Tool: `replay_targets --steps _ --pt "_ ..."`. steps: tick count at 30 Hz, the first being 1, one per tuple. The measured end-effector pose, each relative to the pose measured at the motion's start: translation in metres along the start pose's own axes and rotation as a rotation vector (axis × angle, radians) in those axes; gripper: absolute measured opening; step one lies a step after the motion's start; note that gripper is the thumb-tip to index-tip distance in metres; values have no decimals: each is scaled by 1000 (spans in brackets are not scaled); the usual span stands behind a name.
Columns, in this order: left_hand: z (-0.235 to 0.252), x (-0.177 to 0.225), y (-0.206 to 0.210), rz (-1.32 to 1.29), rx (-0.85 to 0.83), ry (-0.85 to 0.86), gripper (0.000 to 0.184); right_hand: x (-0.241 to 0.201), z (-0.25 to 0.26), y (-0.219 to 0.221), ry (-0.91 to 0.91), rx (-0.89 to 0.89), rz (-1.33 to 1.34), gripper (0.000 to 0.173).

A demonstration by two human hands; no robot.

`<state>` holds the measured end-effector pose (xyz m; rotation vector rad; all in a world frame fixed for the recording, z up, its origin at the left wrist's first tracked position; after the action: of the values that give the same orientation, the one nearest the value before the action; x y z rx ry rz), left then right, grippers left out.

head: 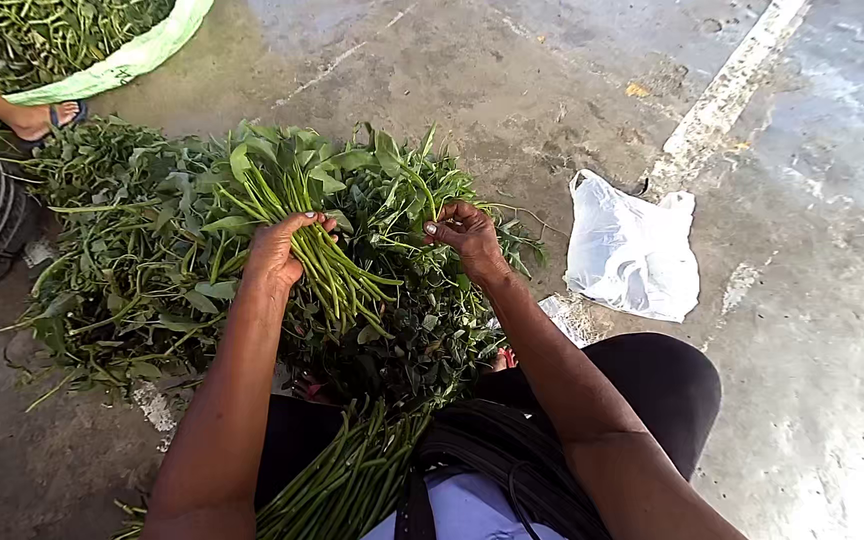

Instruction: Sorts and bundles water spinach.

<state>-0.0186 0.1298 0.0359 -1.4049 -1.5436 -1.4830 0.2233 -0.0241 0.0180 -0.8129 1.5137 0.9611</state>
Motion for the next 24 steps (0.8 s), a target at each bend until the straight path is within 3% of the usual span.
replay_targets --steps 3,5,7,10,13,17,20,24 --pt "-7 -5 4 90 18 47 40 -2 -13 16 -108 40 -150 19" --pt "-13 -9 9 108 16 72 44 0 -23 31 -250 146 -384 21" --pt "-23 -13 16 69 1 64 38 2 -37 47 -349 232 -564 20" --pt "-33 -21 27 -20 -26 0 27 4 -53 68 -475 215 -627 12" --pt "-35 -29 30 -20 -80 -46 32 5 -50 81 -512 154 -656 9" --pt "-29 -30 29 11 -124 -27 30 1 -51 81 -584 153 -709 11" --pt "-29 -30 24 94 -39 25 32 -1 -54 73 -672 240 -799 9" --pt "-32 -38 24 -41 -16 -43 27 -5 -55 68 -677 288 -856 7"
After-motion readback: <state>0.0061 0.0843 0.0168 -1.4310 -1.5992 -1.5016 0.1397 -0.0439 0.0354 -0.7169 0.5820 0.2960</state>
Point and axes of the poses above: each hand's wrist, its own z-axis towards the middle knuckle, its own y-axis out of the palm, x = y × z, the point moved 7 cm from there along z, towards the middle knuckle, and after that the axes turned 12 degrees about y, right-handed, at the moved point
